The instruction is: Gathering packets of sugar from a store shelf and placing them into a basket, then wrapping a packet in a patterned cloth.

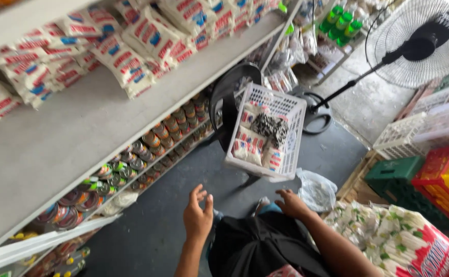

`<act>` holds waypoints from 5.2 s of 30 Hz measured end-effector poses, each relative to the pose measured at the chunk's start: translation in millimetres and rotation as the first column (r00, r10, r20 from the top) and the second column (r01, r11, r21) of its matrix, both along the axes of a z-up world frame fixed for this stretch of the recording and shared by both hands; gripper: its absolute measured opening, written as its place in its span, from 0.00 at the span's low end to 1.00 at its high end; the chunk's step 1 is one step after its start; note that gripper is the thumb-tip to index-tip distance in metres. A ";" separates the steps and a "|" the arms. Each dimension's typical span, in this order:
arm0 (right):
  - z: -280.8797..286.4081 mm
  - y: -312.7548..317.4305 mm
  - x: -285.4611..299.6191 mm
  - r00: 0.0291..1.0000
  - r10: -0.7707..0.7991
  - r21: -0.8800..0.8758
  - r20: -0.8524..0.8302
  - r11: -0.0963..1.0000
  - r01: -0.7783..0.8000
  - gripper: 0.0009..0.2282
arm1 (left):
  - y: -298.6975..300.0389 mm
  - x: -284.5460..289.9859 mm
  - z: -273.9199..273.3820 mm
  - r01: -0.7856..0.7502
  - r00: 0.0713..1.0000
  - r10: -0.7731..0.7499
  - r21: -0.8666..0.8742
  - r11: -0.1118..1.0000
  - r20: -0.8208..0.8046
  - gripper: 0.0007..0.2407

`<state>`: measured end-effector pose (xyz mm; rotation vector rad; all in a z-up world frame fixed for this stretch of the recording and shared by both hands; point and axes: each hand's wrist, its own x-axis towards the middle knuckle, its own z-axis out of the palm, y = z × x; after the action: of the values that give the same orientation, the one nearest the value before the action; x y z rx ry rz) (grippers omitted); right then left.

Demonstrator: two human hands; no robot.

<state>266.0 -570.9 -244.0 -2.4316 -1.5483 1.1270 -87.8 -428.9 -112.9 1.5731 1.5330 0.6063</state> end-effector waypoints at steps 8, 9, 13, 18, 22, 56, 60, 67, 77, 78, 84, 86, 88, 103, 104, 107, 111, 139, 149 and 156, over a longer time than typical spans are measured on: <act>46.6 17.1 12.4 1.000 -0.011 0.235 -0.015 0.972 0.014 0.20 | 19.3 27.3 3.7 -0.034 0.994 0.031 0.027 0.999 0.107 0.20; 48.0 19.1 19.3 1.000 -0.024 0.220 -0.020 0.975 0.028 0.20 | 21.3 37.6 5.3 -0.021 0.995 0.020 0.012 1.000 0.101 0.20; 61.6 37.3 48.6 0.983 -0.154 0.244 -0.097 0.954 0.174 0.18 | 29.8 83.8 3.1 0.057 0.994 -0.061 0.047 0.997 0.085 0.17; 56.5 79.2 103.1 0.973 -0.161 0.226 -0.163 0.954 0.196 0.17 | 46.6 158.3 -29.1 0.164 0.987 -0.163 0.070 0.984 -0.013 0.11; 45.6 124.4 159.7 0.989 0.017 0.234 -0.145 0.972 0.018 0.16 | 72.1 225.4 -64.5 0.201 0.973 -0.190 0.075 0.977 -0.135 0.12; -144.5 306.9 248.3 0.506 -0.558 -0.496 -0.658 0.826 0.267 0.18 | 98.5 372.2 -243.9 0.084 0.740 0.546 -0.860 0.504 0.392 0.26; -213.3 364.0 255.8 0.217 -0.852 -0.664 -0.477 0.511 0.546 0.19 | 108.6 370.3 -162.0 0.108 0.728 0.614 -0.935 0.339 0.306 0.26; -266.9 415.7 235.5 -0.266 -0.890 -0.742 -0.371 0.111 0.662 0.16 | 24.1 321.2 -139.9 0.040 0.461 0.845 -0.957 0.287 0.272 0.19; -267.3 396.0 219.9 0.377 -0.843 -0.185 -0.383 0.470 0.863 0.09 | -40.1 310.3 -122.1 -0.209 0.217 0.959 -0.951 0.228 0.182 0.16; -237.9 388.2 218.3 0.374 -0.844 -0.173 -0.385 0.464 0.869 0.09 | -36.2 313.4 -122.0 -0.198 0.224 0.956 -0.951 0.237 0.191 0.16; -73.9 333.5 215.0 0.941 -0.274 0.255 -0.197 0.913 0.319 0.15 | 19.4 306.1 -123.2 -0.189 0.291 0.900 -0.903 0.386 0.324 0.17; -36.5 307.2 216.8 0.984 -0.128 0.292 -0.125 0.943 0.160 0.09 | 42.6 296.9 -121.7 -0.212 0.413 0.814 -0.827 0.521 0.408 0.18; -2.9 285.9 221.7 0.985 -0.094 0.332 -0.142 0.933 0.137 0.08 | 67.8 285.1 -127.5 -0.181 0.432 0.775 -0.797 0.577 0.462 0.18; 248.9 215.7 170.9 0.683 0.190 0.191 -0.705 0.979 -0.076 0.08 | 92.4 277.2 -16.8 0.420 0.194 0.570 -0.592 0.688 0.799 0.34; 249.4 217.8 166.3 0.711 0.102 0.144 -0.696 0.990 -0.001 0.08 | 87.0 278.9 -14.1 0.416 0.308 0.588 -0.661 0.624 0.748 0.38; 255.5 219.2 142.0 0.619 -0.073 0.079 -0.782 0.973 0.215 0.08 | 68.3 277.9 -51.2 0.840 0.076 0.393 -0.271 0.470 0.916 0.41; 254.9 210.9 121.3 0.531 -0.217 -0.022 -0.819 0.937 0.348 0.12 | 56.3 275.5 14.5 0.737 0.099 0.419 -0.349 0.579 0.903 0.41; 303.2 130.8 61.6 0.637 0.698 0.735 -0.327 0.611 -0.293 0.20 | 71.9 234.9 44.6 0.477 -0.281 0.522 -0.354 0.804 0.806 0.44; 307.4 188.9 120.2 0.878 0.337 0.466 -0.339 0.871 -0.155 0.33 | 63.4 268.0 60.6 0.552 0.036 0.248 -0.226 0.803 0.968 0.41; 283.1 223.4 189.7 0.840 0.291 0.166 -0.458 0.956 -0.241 0.30 | 60.9 317.5 52.1 0.353 0.344 0.278 -0.397 0.847 0.897 0.32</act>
<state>455.7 -347.5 39.1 -1.7141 -1.7410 1.5069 229.6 -368.1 -60.8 0.5171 0.5976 0.7727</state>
